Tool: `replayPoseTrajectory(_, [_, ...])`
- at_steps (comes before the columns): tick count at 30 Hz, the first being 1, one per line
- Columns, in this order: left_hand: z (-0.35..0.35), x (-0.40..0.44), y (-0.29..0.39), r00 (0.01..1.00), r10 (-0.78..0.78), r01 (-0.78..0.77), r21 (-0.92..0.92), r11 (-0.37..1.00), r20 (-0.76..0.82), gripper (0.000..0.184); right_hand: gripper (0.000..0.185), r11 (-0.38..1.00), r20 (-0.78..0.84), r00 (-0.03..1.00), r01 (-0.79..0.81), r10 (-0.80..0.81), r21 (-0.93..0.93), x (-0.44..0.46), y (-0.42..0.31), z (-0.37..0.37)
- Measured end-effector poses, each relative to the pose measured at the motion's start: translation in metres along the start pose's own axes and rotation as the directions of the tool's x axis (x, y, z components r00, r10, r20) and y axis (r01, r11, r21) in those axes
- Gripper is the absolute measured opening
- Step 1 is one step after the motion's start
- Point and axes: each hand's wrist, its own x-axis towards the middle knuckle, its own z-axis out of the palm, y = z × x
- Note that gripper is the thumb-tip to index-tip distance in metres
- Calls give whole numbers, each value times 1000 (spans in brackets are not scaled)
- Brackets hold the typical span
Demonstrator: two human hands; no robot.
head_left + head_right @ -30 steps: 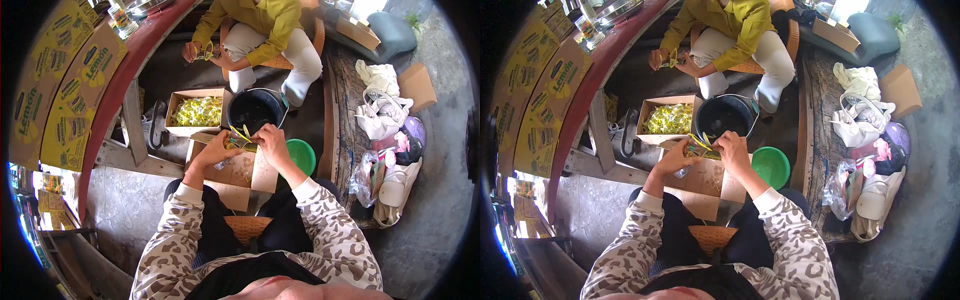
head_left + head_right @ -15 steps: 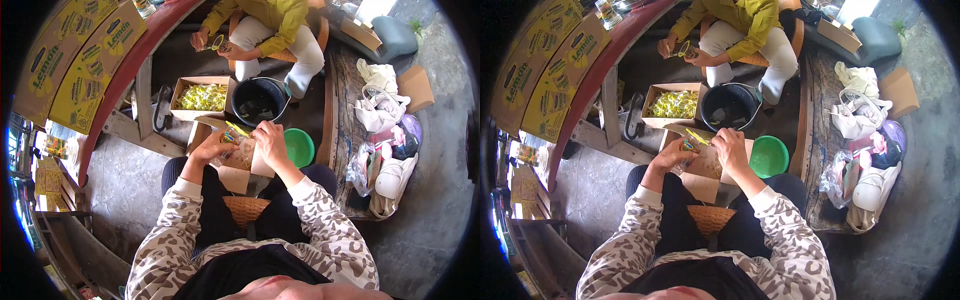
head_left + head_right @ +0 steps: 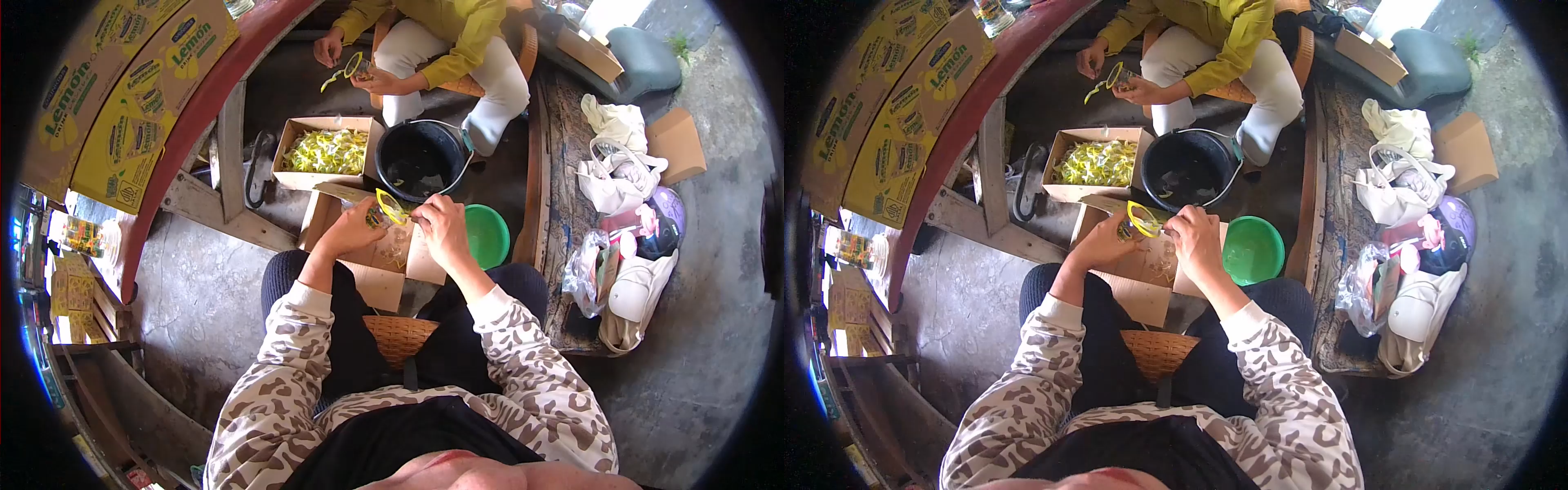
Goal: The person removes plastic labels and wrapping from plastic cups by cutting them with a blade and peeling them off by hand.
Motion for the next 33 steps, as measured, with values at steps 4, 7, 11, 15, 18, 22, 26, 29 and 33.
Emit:
replayPoseTrajectory(4, [7, 1, 15, 990, 14, 8, 152, 988, -143, 71, 10, 999, -20, 999, 36, -37, -38, 5, -4, -2])
replayPoseTrajectory(7, [6, 5, 17, 995, -42, 55, 142, 988, -92, 67, 10, 989, -31, 995, 90, -95, -121, 5, -5, 0])
replayPoseTrajectory(11, [0, 8, 13, 999, -19, 16, -67, 998, -39, 66, 11, 976, -57, 987, 138, -149, -166, 7, -6, 1])
replayPoseTrajectory(15, [-6, 8, 12, 992, -112, 121, -169, 978, 63, 62, 12, 972, -64, 983, 162, -175, -170, 8, -11, 1])
replayPoseTrajectory(18, [-13, 5, 27, 981, -165, 180, -176, 968, 99, 63, 12, 969, -73, 980, 171, -186, -180, 8, -11, 0])
replayPoseTrajectory(22, [-11, 5, 14, 980, -115, 167, -358, 918, 164, 50, 11, 961, -81, 974, 193, -212, -201, 7, -10, 1])
replayPoseTrajectory(26, [-13, 6, 13, 987, -100, 125, -213, 969, 124, 47, 12, 975, -88, 976, 188, -199, -121, 7, -8, -3])
replayPoseTrajectory(29, [-17, 2, 23, 983, -109, 141, -228, 963, 148, 46, 9, 969, -70, 976, 194, -206, -151, 7, -11, -5])
replayPoseTrajectory(33, [-25, -2, 26, 922, -149, 296, -406, 864, 356, 43, 6, 954, -53, 968, 229, -243, -193, 2, -13, -2])
